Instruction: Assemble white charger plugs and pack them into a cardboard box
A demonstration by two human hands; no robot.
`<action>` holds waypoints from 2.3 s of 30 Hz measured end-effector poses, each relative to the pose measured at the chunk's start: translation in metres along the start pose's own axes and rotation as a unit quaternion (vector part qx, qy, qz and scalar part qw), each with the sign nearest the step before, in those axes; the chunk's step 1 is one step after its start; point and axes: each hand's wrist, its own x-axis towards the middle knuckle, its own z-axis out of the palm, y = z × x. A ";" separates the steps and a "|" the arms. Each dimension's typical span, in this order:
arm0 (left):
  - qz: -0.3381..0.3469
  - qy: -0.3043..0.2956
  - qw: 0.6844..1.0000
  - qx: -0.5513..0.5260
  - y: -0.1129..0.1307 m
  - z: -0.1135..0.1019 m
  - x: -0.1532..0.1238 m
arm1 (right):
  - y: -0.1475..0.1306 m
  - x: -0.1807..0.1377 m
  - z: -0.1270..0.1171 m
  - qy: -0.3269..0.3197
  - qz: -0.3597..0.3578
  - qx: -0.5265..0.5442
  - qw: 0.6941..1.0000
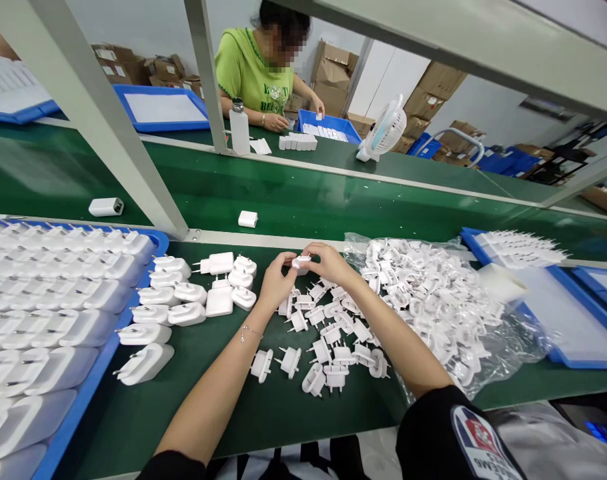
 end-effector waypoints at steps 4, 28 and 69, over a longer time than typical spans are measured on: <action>-0.003 0.034 0.994 -0.106 -0.002 0.003 0.003 | 0.003 0.000 0.004 0.005 0.035 0.003 0.999; 0.158 0.034 0.971 -0.175 0.044 0.015 -0.021 | 0.020 0.129 0.036 0.011 0.043 -0.058 0.997; 0.062 -0.027 0.989 -0.129 0.057 0.002 -0.010 | -0.018 -0.045 -0.025 0.077 0.190 0.467 0.860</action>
